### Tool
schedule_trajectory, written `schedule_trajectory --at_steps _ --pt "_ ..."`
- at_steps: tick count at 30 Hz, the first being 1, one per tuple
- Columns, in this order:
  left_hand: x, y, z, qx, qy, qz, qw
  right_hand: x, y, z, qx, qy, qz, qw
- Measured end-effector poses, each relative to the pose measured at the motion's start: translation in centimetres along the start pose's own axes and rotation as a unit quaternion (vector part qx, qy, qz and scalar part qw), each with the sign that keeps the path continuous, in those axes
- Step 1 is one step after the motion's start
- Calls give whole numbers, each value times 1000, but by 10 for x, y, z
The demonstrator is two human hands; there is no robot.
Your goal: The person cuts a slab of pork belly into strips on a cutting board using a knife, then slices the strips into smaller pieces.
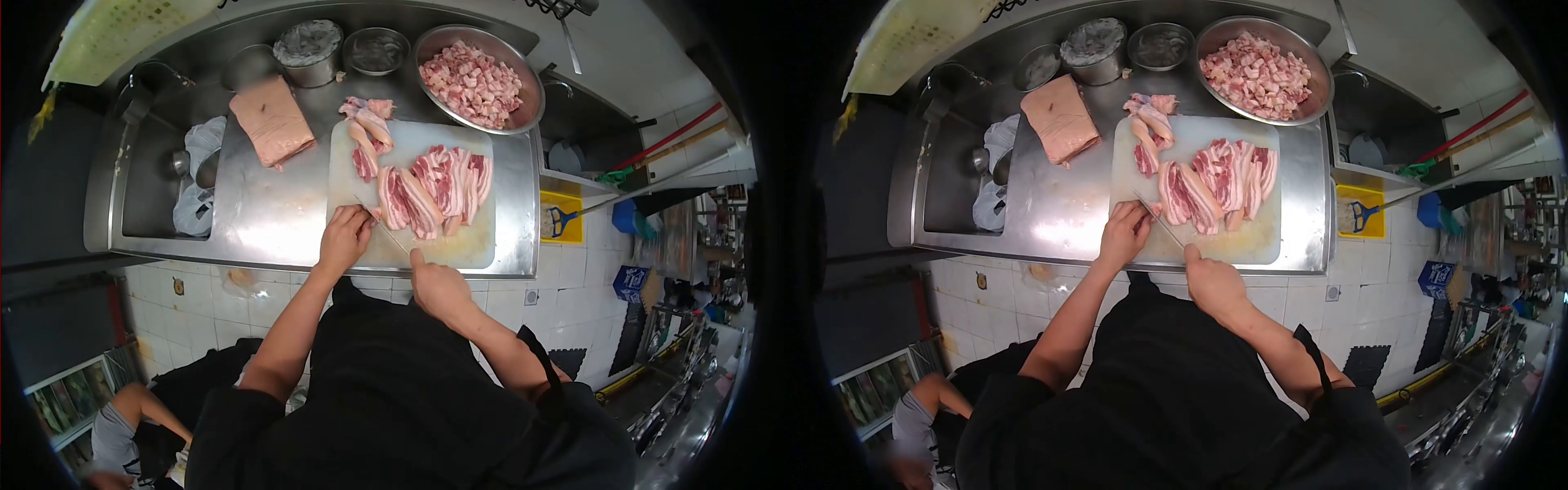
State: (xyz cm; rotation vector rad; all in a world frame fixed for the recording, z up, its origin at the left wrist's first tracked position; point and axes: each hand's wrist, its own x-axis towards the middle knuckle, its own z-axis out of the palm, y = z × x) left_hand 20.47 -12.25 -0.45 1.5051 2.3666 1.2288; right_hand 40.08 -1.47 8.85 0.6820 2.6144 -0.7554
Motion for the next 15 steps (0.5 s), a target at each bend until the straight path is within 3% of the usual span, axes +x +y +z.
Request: schedule_trajectory --at_steps 4,6,9,13,15 --pt "-3 -5 2 -7 3 6 1000 6 -9 8 6 -23 21 999" --pt "-5 -5 2 -15 -3 -5 1000 44 -5 36 15 52 -24 998" --pt "-4 -8 1 -28 -2 -5 1000 90 -18 26 45 82 -45 995" --pt "-11 -5 0 -26 54 15 998 86 -13 3 33 64 -58 996" --pt "-13 -4 -4 -24 38 9 999 55 -14 -2 51 25 -44 997"
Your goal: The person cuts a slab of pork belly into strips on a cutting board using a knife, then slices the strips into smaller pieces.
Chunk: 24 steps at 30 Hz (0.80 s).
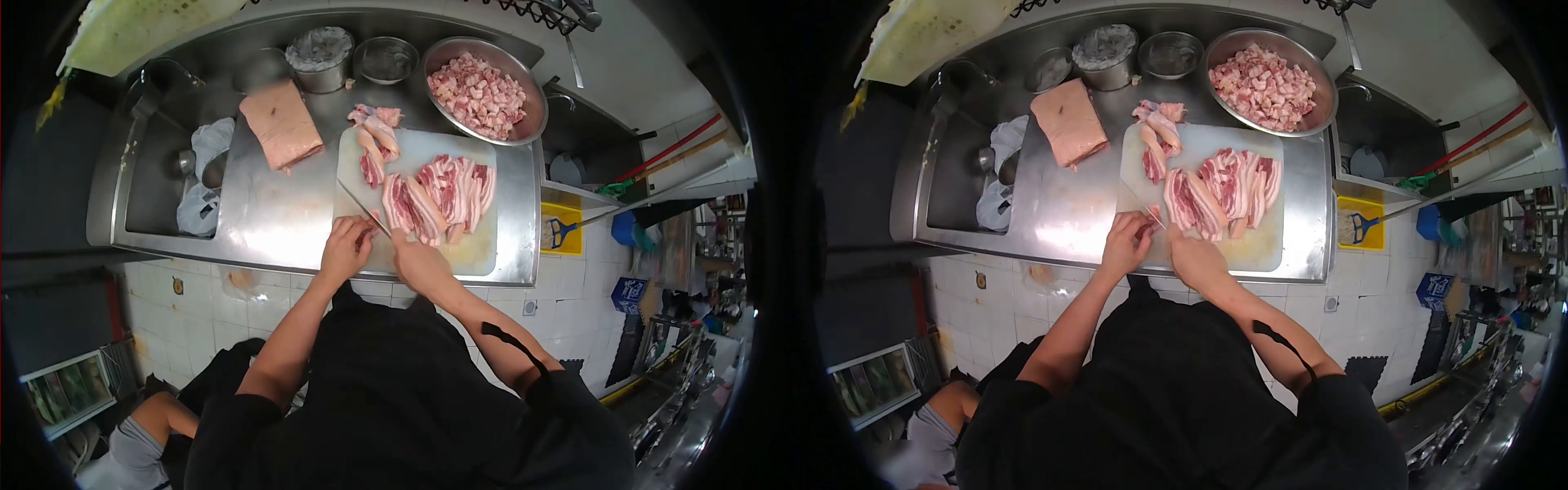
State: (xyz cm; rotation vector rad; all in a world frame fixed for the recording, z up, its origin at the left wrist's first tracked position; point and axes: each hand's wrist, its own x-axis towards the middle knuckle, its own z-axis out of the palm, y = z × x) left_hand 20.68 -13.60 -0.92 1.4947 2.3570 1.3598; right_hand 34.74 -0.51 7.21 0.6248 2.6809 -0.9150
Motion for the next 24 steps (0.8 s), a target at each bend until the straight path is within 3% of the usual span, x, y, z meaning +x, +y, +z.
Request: schedule_trajectory --at_steps 4,8,12,14,20,24 --pt "-3 -1 -2 -7 -30 -20 999 -33 -2 1 -43 -60 33 997" --pt "-9 -7 2 8 -46 -14 999 16 6 35 -7 -9 1 1000" --pt "-9 -6 -6 -4 -33 1 999 52 0 20 12 10 -50 999" --pt "-16 -4 -10 -22 2 -1 1000 40 -2 6 0 1 -47 999" --pt "-23 -6 -12 19 -31 14 999 -29 0 10 -9 -54 -12 998" --pt "-22 -6 -11 31 -42 14 999 3 4 41 15 -24 -37 999"
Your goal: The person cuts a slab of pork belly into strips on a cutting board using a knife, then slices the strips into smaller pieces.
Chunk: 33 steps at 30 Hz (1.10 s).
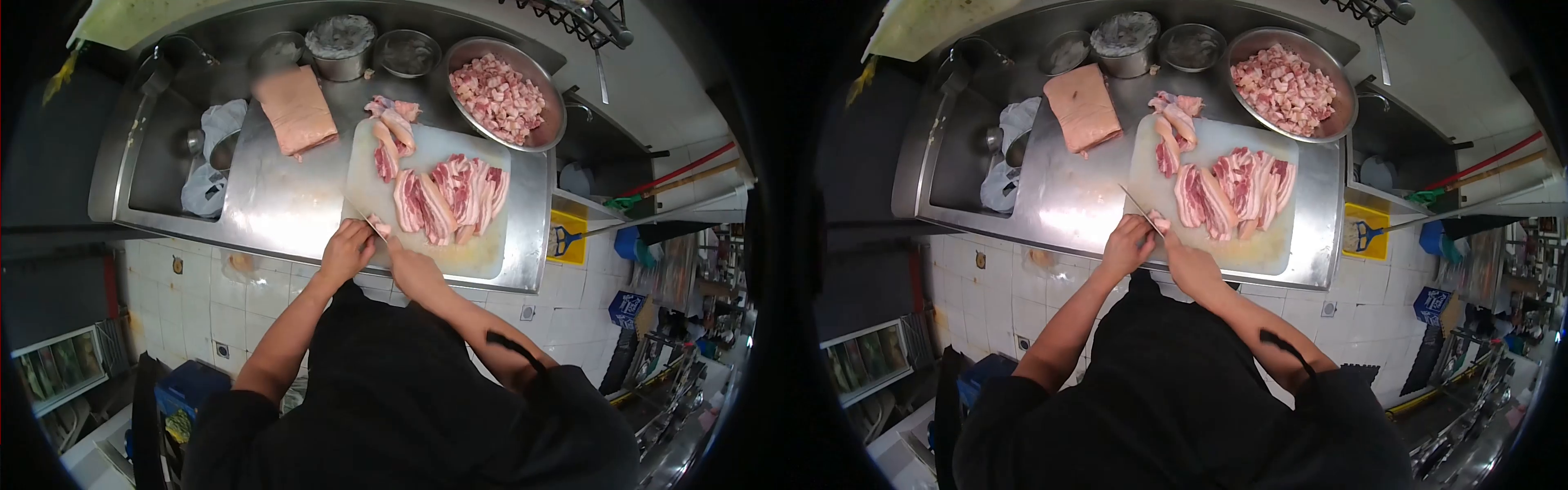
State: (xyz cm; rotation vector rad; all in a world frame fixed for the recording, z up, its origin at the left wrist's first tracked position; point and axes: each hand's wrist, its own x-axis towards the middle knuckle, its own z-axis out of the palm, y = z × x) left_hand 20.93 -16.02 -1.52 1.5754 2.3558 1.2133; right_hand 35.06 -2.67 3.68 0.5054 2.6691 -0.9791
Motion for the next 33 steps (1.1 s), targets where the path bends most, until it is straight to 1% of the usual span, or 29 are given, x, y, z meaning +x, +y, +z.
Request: schedule_trajectory --at_steps 3,4,6,8,9,10,11,12,13,14,15,16,17,18,19,20,21,22,23,24,25,26,28,29,31,33 --pt "0 3 1 -14 -25 -6 1000 32 -12 -9 33 1 -8 999" --pt "2 3 1 -12 -23 6 1000 39 -8 -13 32 13 -9 999" --pt "3 8 0 -6 -25 -8 1000 50 0 -18 37 -2 -14 999" --pt "4 7 -5 2 -30 -4 1000 50 16 -23 47 7 -19 999" --pt "3 4 -6 20 -25 -30 999 49 29 -19 94 67 -84 990" --pt "2 1 -6 37 -19 -57 997 42 23 -31 138 126 -146 971" --pt "3 -2 -5 38 -19 -55 998 30 21 -48 244 33 -41 968" --pt "8 -5 -4 33 14 -103 994 25 22 -56 244 35 -42 968" --pt "14 -7 -4 27 46 -150 987 22 26 -63 363 -25 15 931" --pt "20 -9 -4 27 48 -147 988 19 26 -69 474 -85 70 874" --pt "27 -10 -5 -46 26 -197 979 12 19 -74 536 -88 96 834" --pt "31 -10 -5 -118 3 -246 962 10 21 -72 536 -87 95 834" --pt "34 -9 -6 -117 4 -244 963 8 25 -69 624 -103 114 767" --pt "37 -5 -7 -72 -9 -187 980 7 30 -66 703 -117 131 689" --pt "39 -4 -5 -27 -22 -129 991 8 38 -60 703 -116 130 689" --pt "39 -3 -3 -26 -22 -128 991 10 47 -52 763 -145 106 621" --pt "41 -2 0 -76 15 -169 983 10 48 -51 815 -172 81 548" --pt "43 -1 3 -125 52 -208 969 9 49 -49 815 -170 80 547" --pt "47 -2 5 -126 51 -206 969 9 50 -47 830 -179 77 522" --pt "59 7 -1 -360 79 -299 880 8 49 -47 845 -188 75 496" --pt "68 14 -7 -568 102 -373 726 9 48 -45 845 -187 76 495" --pt "75 21 -14 -569 101 -374 726 12 45 -43 842 -195 83 497" --pt "83 29 -21 -715 -14 -390 580 18 45 -38 837 -203 90 499" --pt "84 29 -21 -715 -14 -390 580 22 47 -35 831 -214 98 505" --pt "84 26 -19 -705 -20 -436 559 25 41 -40 823 -226 104 510" --pt "80 22 -19 -698 -29 -437 567 22 38 -47 807 -187 49 558"
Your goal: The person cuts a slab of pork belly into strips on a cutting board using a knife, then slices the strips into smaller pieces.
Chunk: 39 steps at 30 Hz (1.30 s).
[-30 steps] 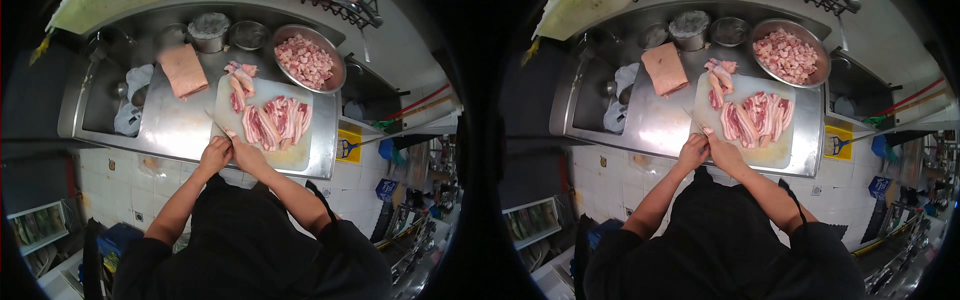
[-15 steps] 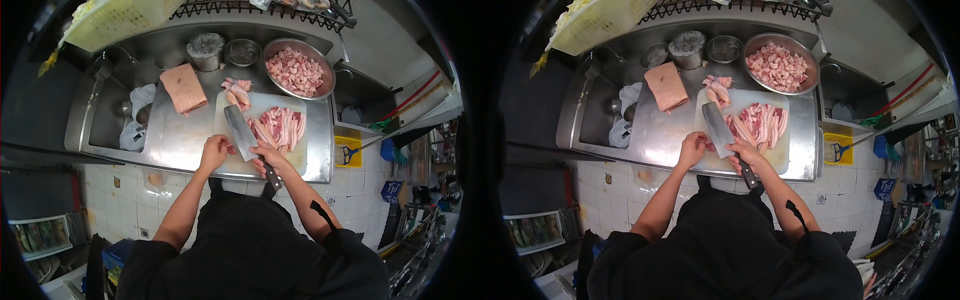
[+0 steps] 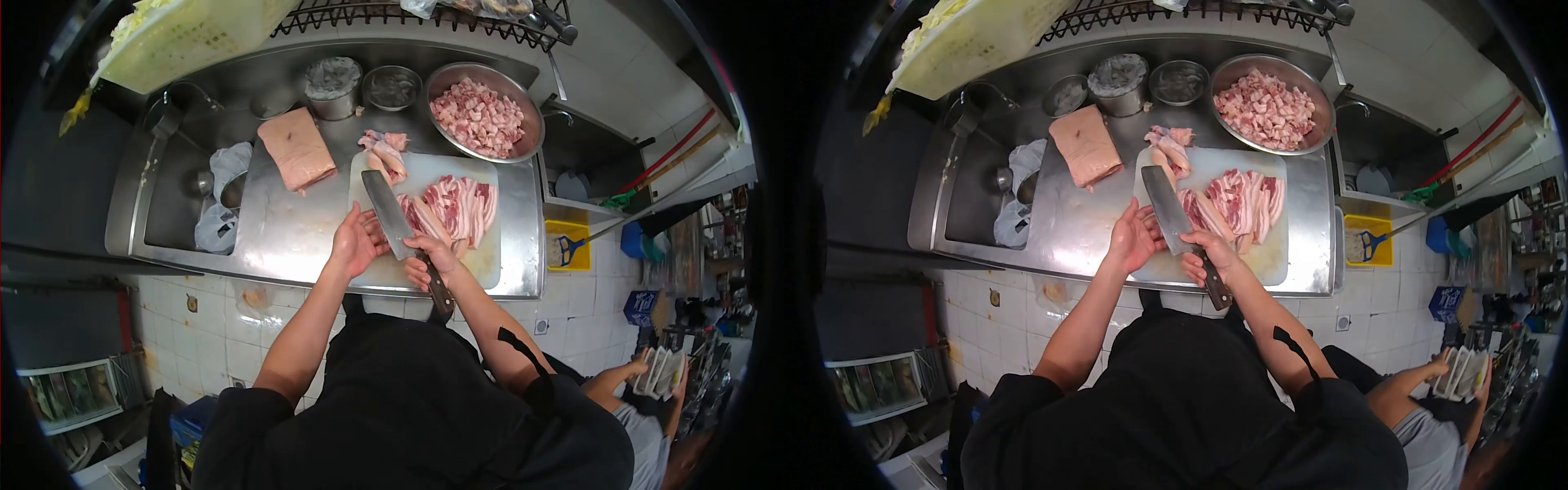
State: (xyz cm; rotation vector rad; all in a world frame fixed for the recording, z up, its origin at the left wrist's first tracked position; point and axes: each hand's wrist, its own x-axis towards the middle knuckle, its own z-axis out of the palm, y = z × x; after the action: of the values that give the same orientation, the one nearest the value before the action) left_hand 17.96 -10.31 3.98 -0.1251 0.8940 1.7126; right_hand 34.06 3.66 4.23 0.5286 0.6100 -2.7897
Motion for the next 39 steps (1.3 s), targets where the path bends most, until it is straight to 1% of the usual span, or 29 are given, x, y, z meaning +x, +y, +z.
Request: schedule_trajectory --at_steps 1,3,4,5,6,7,8,9,10,11,12,13,14,15,17,18,19,21,23,25,26,27,29,31,35,36,37,38,39 --pt "0 -2 -3 12 -2 -5 1000 -1 -2 -1 2 1 -2 1000" --pt "1 -6 -12 9 -2 -11 1000 -5 -6 -3 -108 78 -3 991" --pt "2 -6 -16 5 -2 -12 1000 -9 -6 -3 -107 80 -6 991" --pt "2 -6 -22 8 -6 -14 1000 -12 -8 -2 -147 123 -13 981" --pt "-1 -3 -25 23 5 12 1000 -17 -9 0 -185 166 -19 968" --pt "-3 -2 -27 37 16 37 998 -24 -10 0 -182 169 -22 968" --pt "-4 0 -29 78 68 64 993 -32 -11 -2 -282 178 -25 942" --pt "-3 0 -28 80 67 62 993 -40 -12 -6 -379 185 -27 906" --pt "-4 -3 -27 254 134 95 953 -45 -11 -16 -439 192 -1 878" --pt "-6 -6 -27 419 195 124 878 -51 -5 -24 -438 193 0 878" --pt "-5 -13 -32 419 195 124 878 -58 1 -27 -467 197 12 862" --pt "-3 -22 -39 558 206 168 786 -62 9 -30 -495 201 23 845" --pt "-1 -31 -45 681 211 208 670 -62 19 -37 -499 205 30 842" --pt "-1 -35 -42 681 208 209 670 -60 27 -38 -498 207 28 842" --pt "-2 -43 -34 694 206 197 661 -53 39 -33 -488 155 31 858" --pt "-3 -45 -31 674 204 205 680 -49 42 -28 -487 157 27 859" --pt "-4 -48 -32 677 199 207 678 -45 43 -21 -473 153 36 867" --pt "-3 -47 -22 656 211 239 684 -46 39 -10 -456 155 33 876" --pt "4 -38 0 668 190 274 665 -57 28 -1 -424 163 -1 891" --pt "19 -21 40 676 96 395 614 -81 9 17 -419 190 -40 887" --pt "36 -13 67 670 57 461 579 -91 0 18 -385 221 -93 891" --pt "54 -1 101 654 16 476 587 -100 -8 15 -350 250 -144 891" --pt "97 19 171 604 -49 518 604 -121 -27 4 -339 277 -165 884" --pt "156 40 202 678 -62 501 533 -147 -43 5 -306 334 -208 867" --pt "148 66 237 700 -122 478 516 -192 -33 -19 -339 358 -234 838" --pt "135 71 233 805 -121 316 487 -201 -23 -26 -359 366 -220 830" --pt "124 74 224 879 -114 142 440 -206 -11 -30 -378 374 -205 822" --pt "124 73 196 909 -143 84 383 -206 0 -33 -374 373 -205 824" --pt "129 68 155 930 -169 26 325 -205 11 -37 -409 369 -169 817"
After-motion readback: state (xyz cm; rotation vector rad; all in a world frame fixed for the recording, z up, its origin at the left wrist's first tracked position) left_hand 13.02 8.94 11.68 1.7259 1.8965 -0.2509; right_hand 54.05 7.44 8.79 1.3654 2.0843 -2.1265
